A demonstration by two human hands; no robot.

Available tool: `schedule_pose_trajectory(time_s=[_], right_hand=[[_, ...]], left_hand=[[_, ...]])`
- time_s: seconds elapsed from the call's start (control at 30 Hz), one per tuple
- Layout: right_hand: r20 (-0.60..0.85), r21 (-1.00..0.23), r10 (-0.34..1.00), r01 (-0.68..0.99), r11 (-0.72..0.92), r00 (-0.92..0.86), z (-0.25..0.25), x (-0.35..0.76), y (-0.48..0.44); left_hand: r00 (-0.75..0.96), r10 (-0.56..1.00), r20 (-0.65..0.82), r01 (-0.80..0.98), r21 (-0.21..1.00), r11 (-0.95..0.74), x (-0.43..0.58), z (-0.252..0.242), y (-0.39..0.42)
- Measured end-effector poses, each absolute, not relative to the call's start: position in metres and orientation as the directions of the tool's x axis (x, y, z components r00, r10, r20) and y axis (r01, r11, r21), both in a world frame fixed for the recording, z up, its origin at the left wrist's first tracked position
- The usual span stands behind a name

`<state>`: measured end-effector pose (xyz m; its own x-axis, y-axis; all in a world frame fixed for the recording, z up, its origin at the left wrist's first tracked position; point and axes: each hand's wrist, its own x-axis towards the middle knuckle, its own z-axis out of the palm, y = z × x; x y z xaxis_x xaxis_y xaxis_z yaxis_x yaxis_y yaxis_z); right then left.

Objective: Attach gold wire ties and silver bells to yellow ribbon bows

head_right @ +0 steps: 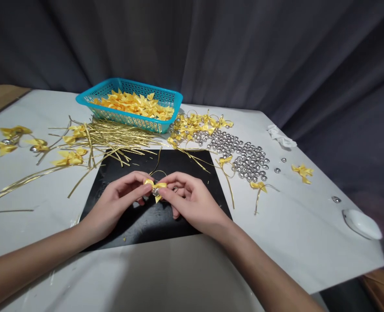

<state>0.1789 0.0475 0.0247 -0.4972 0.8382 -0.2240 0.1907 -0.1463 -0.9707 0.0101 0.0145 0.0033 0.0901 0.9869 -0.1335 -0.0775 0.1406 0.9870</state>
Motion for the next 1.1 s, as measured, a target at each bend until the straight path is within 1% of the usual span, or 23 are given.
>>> schedule_pose_trajectory(time_s=[0.07,0.13,0.23,0.43,0.53,0.6,0.67,0.73,0.8,0.83,0.9,0.97,1.03,1.1], right_hand=[[-0.212,-0.973,0.860,0.183,-0.141,-0.463,0.024,0.179,0.049],[-0.206,-0.970,0.880,0.211,-0.124,-0.429,0.024,0.180,0.049],[-0.209,-0.965,0.893,0.232,-0.122,-0.399,0.022,0.180,0.050],[-0.240,-0.968,0.885,0.163,-0.189,-0.398,0.021,0.179,0.049],[-0.247,-0.966,0.875,0.172,-0.191,-0.415,0.023,0.179,0.049],[-0.257,-0.964,0.865,0.177,-0.199,-0.431,0.023,0.178,0.049],[-0.267,-0.962,0.856,0.182,-0.205,-0.443,0.022,0.178,0.049],[-0.274,-0.959,0.852,0.189,-0.210,-0.447,0.021,0.177,0.048],[-0.221,-0.969,0.899,0.192,-0.157,-0.379,0.019,0.177,0.046],[-0.169,-0.973,0.932,0.207,-0.105,-0.321,0.019,0.177,0.045],[-0.026,-0.956,0.973,0.290,0.042,-0.229,0.019,0.177,0.042],[0.071,-0.900,0.965,0.401,0.172,-0.253,0.020,0.176,0.040],[0.079,-0.862,0.944,0.453,0.226,-0.320,0.020,0.175,0.039],[0.026,-0.882,0.938,0.434,0.185,-0.346,0.020,0.174,0.039]], left_hand=[[0.097,0.984,-0.147,-0.068,0.986,0.154,0.010,0.003,0.015],[0.109,0.981,-0.160,-0.054,0.985,0.166,0.011,0.003,0.016],[0.107,0.983,-0.148,-0.031,0.988,0.152,0.011,0.001,0.017],[0.118,0.982,-0.144,-0.042,0.988,0.150,0.011,0.002,0.015],[0.119,0.977,-0.176,-0.051,0.982,0.183,0.011,0.003,0.017],[0.155,0.970,-0.187,-0.037,0.980,0.195,0.011,0.002,0.018],[0.186,0.966,-0.182,-0.030,0.981,0.191,0.010,0.001,0.019],[0.178,0.969,-0.173,-0.041,0.982,0.183,0.010,0.001,0.019],[0.136,0.975,-0.179,-0.056,0.981,0.188,0.010,0.002,0.018],[0.114,0.976,-0.187,-0.058,0.979,0.194,0.009,0.002,0.018],[0.078,0.976,-0.201,-0.059,0.977,0.206,0.010,0.004,0.017],[0.052,0.977,-0.206,-0.068,0.976,0.209,0.009,0.006,0.017],[0.052,0.978,-0.201,-0.089,0.975,0.205,0.009,0.006,0.017],[0.063,0.977,-0.202,-0.109,0.972,0.208,0.008,0.005,0.017]])
